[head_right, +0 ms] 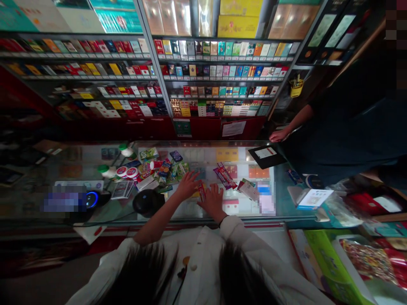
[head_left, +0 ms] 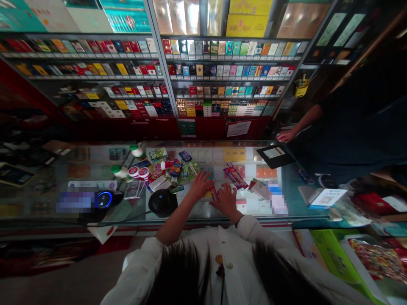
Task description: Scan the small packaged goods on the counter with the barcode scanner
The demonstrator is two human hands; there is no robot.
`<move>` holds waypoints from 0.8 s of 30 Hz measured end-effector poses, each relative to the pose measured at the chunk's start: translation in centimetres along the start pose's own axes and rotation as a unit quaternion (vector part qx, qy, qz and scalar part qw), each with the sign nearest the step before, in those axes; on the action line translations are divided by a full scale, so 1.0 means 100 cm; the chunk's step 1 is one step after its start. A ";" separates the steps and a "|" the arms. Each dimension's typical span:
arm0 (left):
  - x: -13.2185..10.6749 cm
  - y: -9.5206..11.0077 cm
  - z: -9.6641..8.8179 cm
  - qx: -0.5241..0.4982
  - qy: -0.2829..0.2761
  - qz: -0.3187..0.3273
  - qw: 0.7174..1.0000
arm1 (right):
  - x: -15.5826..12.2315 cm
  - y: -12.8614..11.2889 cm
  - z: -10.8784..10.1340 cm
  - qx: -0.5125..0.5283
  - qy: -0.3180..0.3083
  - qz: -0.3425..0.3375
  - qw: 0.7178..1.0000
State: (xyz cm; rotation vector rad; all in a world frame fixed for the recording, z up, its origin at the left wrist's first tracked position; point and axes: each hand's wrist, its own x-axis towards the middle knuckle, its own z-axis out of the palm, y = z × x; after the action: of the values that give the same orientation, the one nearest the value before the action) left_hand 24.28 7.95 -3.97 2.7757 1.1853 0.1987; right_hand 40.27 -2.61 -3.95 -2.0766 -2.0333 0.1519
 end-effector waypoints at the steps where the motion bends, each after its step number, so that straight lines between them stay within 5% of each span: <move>1: -0.003 0.000 0.000 -0.002 -0.009 0.003 1.000 | 0.000 -0.001 0.000 -0.005 -0.007 0.006 1.000; 14: -0.022 -0.002 0.015 -0.004 0.030 -0.035 0.999 | -0.001 0.013 -0.011 -0.010 0.030 0.015 0.999; 24: -0.030 0.014 -0.021 -0.005 0.171 -0.034 0.985 | -0.012 0.029 -0.051 0.023 0.225 -0.001 0.974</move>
State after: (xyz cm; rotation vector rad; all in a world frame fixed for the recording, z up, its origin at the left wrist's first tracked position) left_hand 22.87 4.92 -1.91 2.7611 1.3414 0.6947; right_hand 44.24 -4.30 0.19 -1.8684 -1.7376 -0.2507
